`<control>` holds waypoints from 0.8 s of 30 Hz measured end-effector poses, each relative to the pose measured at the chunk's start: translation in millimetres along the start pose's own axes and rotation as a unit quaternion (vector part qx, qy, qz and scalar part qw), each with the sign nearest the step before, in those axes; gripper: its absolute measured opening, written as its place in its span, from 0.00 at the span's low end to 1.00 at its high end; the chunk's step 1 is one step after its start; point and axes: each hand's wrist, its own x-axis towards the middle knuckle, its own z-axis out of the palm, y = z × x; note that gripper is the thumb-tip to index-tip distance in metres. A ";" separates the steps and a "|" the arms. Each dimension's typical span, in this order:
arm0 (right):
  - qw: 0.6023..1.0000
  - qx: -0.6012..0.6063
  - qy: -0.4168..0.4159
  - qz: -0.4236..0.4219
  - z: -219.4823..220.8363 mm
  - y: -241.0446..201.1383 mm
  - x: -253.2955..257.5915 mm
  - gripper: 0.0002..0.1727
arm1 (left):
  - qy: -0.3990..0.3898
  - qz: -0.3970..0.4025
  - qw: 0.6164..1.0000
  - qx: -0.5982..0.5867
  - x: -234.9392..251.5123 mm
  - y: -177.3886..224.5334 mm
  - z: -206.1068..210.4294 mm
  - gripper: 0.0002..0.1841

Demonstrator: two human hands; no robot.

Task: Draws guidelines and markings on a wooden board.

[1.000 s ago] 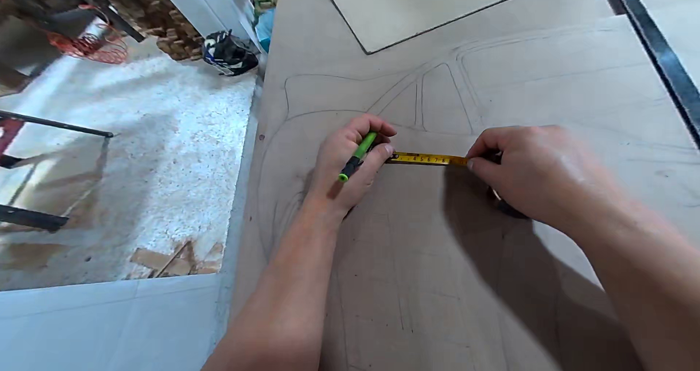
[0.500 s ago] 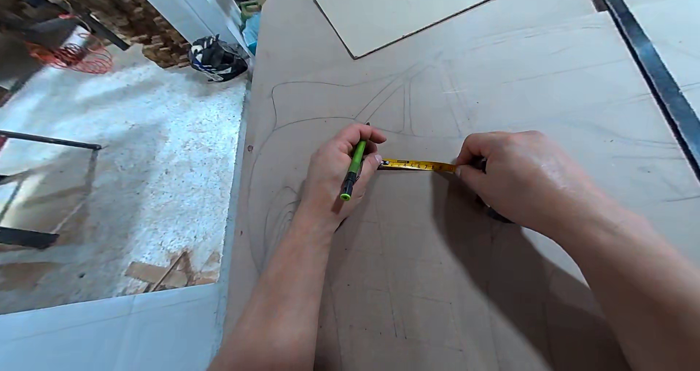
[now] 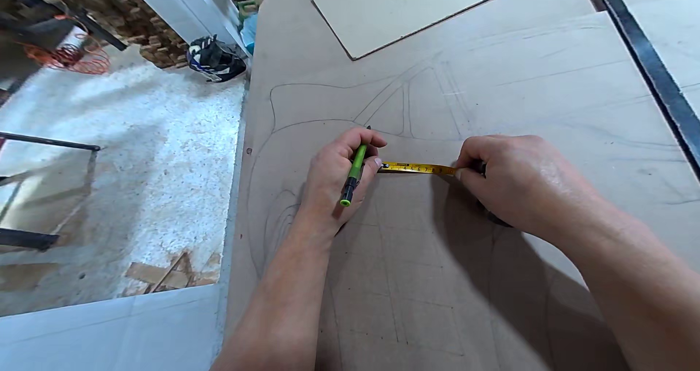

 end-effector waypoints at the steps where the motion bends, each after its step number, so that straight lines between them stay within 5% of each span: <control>1: 1.000 0.000 0.001 -0.001 -0.1 0.4 -0.1 0.06 | 0.001 -0.002 1.000 -0.002 0.5 0.0 0.5 0.12; 15: 1.000 -0.006 0.000 -0.004 -1.0 0.8 -0.1 0.06 | 0.001 -0.007 1.000 -0.007 -0.1 1.7 -0.3 0.12; 21: 1.000 -0.006 -0.007 0.003 -2.4 0.3 -0.3 0.05 | 0.044 0.063 0.968 -0.240 -3.0 -2.3 -0.2 0.17; 24: 1.000 -0.005 -0.014 0.008 -2.6 0.3 -0.8 0.05 | 0.002 0.074 0.965 -0.251 -13.0 6.5 5.7 0.16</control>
